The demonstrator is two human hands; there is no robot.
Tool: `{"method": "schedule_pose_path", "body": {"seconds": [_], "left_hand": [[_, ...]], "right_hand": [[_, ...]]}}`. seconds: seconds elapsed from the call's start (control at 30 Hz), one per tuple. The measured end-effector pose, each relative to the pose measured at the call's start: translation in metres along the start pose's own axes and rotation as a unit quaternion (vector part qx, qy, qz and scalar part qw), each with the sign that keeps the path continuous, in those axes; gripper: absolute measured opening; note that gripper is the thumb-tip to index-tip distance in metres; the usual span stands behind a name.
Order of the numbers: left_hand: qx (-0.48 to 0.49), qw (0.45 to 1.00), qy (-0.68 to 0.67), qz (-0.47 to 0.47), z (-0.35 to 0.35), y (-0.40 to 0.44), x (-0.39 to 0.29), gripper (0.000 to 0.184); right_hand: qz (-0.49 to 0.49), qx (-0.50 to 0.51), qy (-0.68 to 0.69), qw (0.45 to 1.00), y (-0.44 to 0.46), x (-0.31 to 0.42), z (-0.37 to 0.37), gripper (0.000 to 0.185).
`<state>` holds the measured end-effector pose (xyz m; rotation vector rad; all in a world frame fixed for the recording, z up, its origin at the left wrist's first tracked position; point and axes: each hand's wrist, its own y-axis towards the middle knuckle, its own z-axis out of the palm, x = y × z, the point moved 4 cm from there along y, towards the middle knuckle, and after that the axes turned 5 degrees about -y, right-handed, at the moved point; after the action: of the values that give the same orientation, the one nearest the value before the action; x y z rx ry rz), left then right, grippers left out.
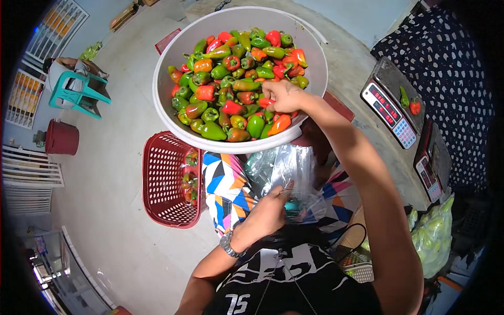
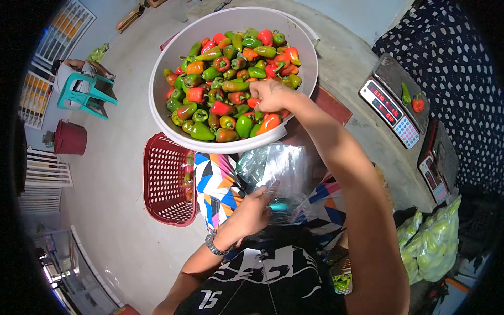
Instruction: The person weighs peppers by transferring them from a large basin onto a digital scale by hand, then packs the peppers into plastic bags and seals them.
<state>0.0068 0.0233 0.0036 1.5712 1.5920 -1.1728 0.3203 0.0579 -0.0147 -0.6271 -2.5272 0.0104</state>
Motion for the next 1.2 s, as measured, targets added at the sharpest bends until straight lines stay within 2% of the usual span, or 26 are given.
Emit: {"method": "schedule_pose_path", "body": {"seconds": [0.03,0.1,0.13,0.17,0.2,0.23,0.27,0.3,0.4,0.5,0.57,0.67,0.77,0.87,0.97,1.1,1.2], "left_hand": [[-0.004,1.000,-0.004,0.008,-0.003,0.001,-0.001,0.076],[-0.009,1.000,-0.007,0.012,-0.005,0.003,0.000,0.077],[-0.009,1.000,-0.006,0.010,-0.005,0.005,0.002,0.077],[-0.009,1.000,-0.004,0.010,-0.004,0.007,0.003,0.078],[-0.009,1.000,-0.006,0.013,-0.004,0.009,0.001,0.078],[-0.008,1.000,-0.007,0.016,-0.002,0.011,0.000,0.078],[-0.006,1.000,-0.009,0.016,0.000,0.010,0.000,0.078],[-0.002,1.000,-0.005,0.012,0.001,0.009,-0.001,0.078],[-0.002,1.000,0.001,0.012,0.007,0.009,-0.004,0.078],[-0.001,1.000,-0.001,0.026,0.011,0.011,-0.003,0.071],[0.005,1.000,-0.006,0.021,0.012,0.008,-0.003,0.062],[-0.011,0.999,-0.035,0.002,0.006,0.006,-0.009,0.039],[-0.006,1.000,0.000,-0.014,0.012,0.005,0.004,0.023],[-0.025,0.999,0.014,0.036,0.012,0.004,0.003,0.019],[-0.020,1.000,-0.004,0.007,0.010,0.004,-0.003,0.017],[-0.003,1.000,0.011,-0.026,0.010,0.003,0.006,0.013],[-0.013,1.000,0.011,-0.017,0.014,0.003,0.015,0.011]], "right_hand": [[0.032,0.026,0.052,0.998,0.001,-0.005,-0.003,0.030],[0.023,0.001,0.282,0.959,0.002,0.001,-0.008,0.028],[0.019,-0.013,0.392,0.920,0.002,0.007,-0.011,0.028],[0.083,0.001,0.525,0.847,-0.004,0.010,-0.005,0.038],[0.085,-0.052,0.299,0.949,-0.006,0.015,-0.003,0.040],[0.081,-0.101,0.055,0.990,-0.005,0.023,0.003,0.043],[0.073,-0.143,-0.191,0.968,-0.007,0.033,0.011,0.045],[0.035,-0.100,-0.250,0.963,-0.012,0.051,0.009,0.055],[0.000,0.147,-0.072,0.986,-0.015,0.071,0.039,0.064],[0.006,0.183,-0.158,0.970,-0.011,0.075,0.042,0.073],[0.030,0.184,-0.108,0.976,-0.013,0.067,0.037,0.075],[0.059,0.166,-0.055,0.983,-0.017,0.055,0.036,0.080],[0.119,0.148,-0.009,0.982,-0.019,0.043,0.029,0.088],[0.118,0.227,-0.053,0.965,-0.033,0.061,0.012,0.093],[0.137,0.315,-0.065,0.937,-0.030,0.065,0.015,0.094],[0.074,0.349,-0.068,0.932,-0.015,0.060,0.018,0.086],[0.049,0.425,0.041,0.903,-0.025,0.052,0.007,0.081]]}}
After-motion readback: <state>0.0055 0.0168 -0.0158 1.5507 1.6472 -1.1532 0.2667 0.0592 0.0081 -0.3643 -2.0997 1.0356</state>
